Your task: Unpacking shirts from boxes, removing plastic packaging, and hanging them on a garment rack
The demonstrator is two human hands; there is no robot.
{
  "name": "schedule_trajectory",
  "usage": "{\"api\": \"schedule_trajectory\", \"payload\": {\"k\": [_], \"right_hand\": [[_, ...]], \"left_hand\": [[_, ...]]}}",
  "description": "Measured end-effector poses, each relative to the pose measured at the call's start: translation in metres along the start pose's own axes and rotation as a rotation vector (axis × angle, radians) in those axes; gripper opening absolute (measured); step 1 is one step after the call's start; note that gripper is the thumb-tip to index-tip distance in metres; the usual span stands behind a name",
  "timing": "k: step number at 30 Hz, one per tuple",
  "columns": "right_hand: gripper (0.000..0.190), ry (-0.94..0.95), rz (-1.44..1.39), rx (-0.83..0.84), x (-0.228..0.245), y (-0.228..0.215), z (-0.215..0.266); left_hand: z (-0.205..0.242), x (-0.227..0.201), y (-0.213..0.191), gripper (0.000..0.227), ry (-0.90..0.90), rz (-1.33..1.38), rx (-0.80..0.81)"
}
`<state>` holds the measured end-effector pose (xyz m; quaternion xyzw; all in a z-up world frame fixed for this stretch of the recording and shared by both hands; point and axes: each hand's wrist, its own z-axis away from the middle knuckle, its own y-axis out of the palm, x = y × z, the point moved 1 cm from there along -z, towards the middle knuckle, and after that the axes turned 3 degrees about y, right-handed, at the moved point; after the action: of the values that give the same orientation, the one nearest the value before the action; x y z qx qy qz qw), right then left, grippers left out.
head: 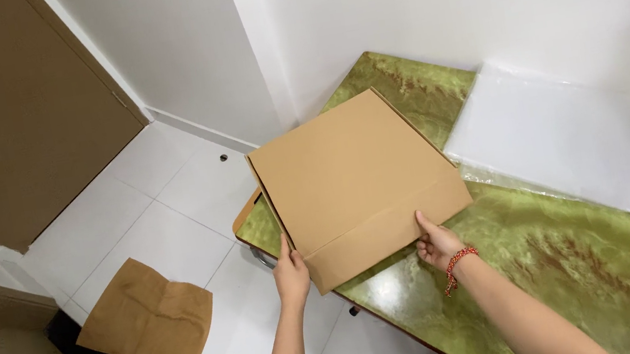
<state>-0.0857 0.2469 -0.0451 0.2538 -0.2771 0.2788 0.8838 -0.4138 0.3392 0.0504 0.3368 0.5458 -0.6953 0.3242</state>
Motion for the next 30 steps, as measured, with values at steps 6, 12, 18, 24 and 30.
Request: {"api": "schedule_trajectory", "payload": {"k": [6, 12, 18, 24, 30], "right_hand": [[0.052, -0.063, 0.0, 0.018, -0.005, -0.014, 0.052], [0.037, -0.065, 0.03, 0.041, -0.032, -0.031, 0.099], [0.023, -0.028, -0.01, 0.088, -0.079, -0.054, 0.153], [0.024, -0.095, -0.033, 0.08, -0.104, -0.048, 0.23], [0.018, -0.225, -0.072, 0.028, -0.07, -0.009, 0.279]], "left_hand": [[-0.005, 0.019, 0.003, 0.06, 0.007, -0.027, -0.003], [0.011, 0.032, -0.002, 0.058, -0.042, -0.045, 0.005], [0.024, 0.059, 0.004, 0.06, -0.019, 0.016, 0.01], [0.039, 0.046, -0.018, 0.058, -0.1, 0.136, 0.15], [-0.005, 0.089, -0.02, 0.041, -0.186, 0.636, 0.278]]}}
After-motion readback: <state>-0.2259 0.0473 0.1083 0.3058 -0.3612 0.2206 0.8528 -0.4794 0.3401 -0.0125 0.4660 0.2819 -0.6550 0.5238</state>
